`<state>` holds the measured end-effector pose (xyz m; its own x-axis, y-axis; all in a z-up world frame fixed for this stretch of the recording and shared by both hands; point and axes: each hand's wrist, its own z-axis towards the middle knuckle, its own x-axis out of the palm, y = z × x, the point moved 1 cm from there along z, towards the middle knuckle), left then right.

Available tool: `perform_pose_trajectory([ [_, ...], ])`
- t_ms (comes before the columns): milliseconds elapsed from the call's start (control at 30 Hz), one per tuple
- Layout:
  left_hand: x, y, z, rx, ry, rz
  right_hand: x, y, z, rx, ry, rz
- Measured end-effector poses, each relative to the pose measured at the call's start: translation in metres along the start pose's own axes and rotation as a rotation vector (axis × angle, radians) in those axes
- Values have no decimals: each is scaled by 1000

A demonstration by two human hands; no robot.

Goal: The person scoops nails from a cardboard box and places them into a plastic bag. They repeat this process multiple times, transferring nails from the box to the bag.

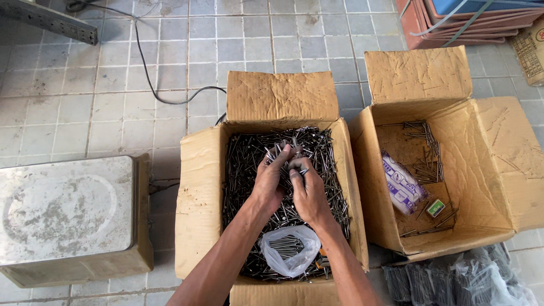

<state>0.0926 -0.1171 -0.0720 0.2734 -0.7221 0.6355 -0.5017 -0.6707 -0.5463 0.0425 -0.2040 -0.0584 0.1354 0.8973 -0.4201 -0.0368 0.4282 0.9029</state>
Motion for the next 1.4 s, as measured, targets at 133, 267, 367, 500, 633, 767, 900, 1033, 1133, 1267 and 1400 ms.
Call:
perform_pose_trajectory([
  [133,3,-4,-8,-43,28,52,-2,-7,-2,2,77,7],
  [267,-5,-3,-6,-2,-22,31,-1,-2,-6,35,49,54],
  [367,-14,2,3,31,-45,37,6,-9,-7,85,-47,115],
  [500,-7,8,5,167,-95,235,13,-21,-8,155,-175,183],
  [633,3,6,2,213,-68,374,9,6,-5,203,-193,233],
  [767,0,7,9,178,-30,651,6,15,-6,379,-92,386],
  [900,-2,6,15,131,21,1009,8,9,-10,545,-99,688],
  [1033,23,-23,-12,35,38,1150,5,-10,-11,639,-104,914],
  [1133,28,-28,-11,59,148,1308,1,-27,-10,766,-18,1045],
  [1267,42,-47,-33,28,297,1322,-11,20,-2,625,95,761],
  [1400,33,-41,-20,4,347,1307,-12,5,-3,455,156,501],
])
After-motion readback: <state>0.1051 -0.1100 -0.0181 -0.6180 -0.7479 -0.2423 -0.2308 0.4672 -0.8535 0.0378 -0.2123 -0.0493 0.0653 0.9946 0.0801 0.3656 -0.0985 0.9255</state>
